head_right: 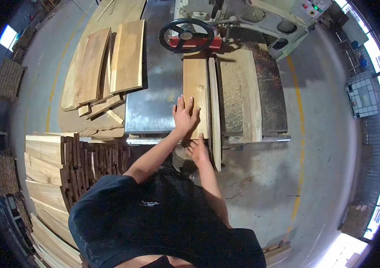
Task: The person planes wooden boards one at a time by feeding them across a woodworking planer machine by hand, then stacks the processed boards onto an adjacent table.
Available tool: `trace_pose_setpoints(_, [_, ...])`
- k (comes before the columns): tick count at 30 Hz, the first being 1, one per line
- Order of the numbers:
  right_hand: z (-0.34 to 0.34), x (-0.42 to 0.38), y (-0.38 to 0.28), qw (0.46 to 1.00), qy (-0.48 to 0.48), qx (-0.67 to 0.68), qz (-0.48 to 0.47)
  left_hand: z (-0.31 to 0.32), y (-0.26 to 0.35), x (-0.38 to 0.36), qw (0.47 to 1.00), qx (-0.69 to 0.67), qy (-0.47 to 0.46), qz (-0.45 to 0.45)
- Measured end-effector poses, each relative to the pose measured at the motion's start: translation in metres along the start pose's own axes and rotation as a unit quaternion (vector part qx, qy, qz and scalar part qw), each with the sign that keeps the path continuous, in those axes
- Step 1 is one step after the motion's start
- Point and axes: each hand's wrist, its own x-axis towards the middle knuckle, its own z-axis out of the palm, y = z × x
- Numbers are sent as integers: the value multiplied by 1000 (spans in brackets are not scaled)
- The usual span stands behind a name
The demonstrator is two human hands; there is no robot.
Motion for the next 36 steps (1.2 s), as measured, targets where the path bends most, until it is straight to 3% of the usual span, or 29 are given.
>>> trace_pose_setpoints(2, [12, 18, -23, 992, 71, -104, 2, 7, -3, 24, 1000, -13, 18, -1])
trace_pose_setpoints(6, [35, 47, -57, 991, 53, -124, 5, 17, -11, 76, 999, -19, 32, -3])
trace_pose_setpoints(12, [82, 88, -98, 980, 151, -126, -13, 27, -25, 130, 992, -87, 87, -7])
trace_pose_setpoints(16, [105, 104, -123, 976, 166, -131, -45, 9, -49, 180, 965, -136, 211, -73])
trace_pose_setpoints(18, [117, 113, -134, 972, 182, -134, -55, 1, -78, 227, 957, -126, 257, -44])
trace_pose_setpoints(23, [138, 150, -162, 965, 201, -156, -68, 11, -161, 370, 986, -53, 160, 5])
trace_pose_setpoints(25, [150, 161, -176, 962, 205, -166, -71, 13, -182, 399, 978, 174, 21, 117])
trace_pose_setpoints(29, [176, 178, -192, 946, 220, -196, -136, -11, -187, 439, 963, 261, 2, 66])
trace_pose_setpoints(30, [181, 182, -196, 936, 226, -204, -177, -36, -174, 447, 958, 257, -124, 11])
trace_pose_setpoints(36, [164, 182, -186, 929, 94, -211, -290, -32, -169, 382, 958, 268, -90, 49])
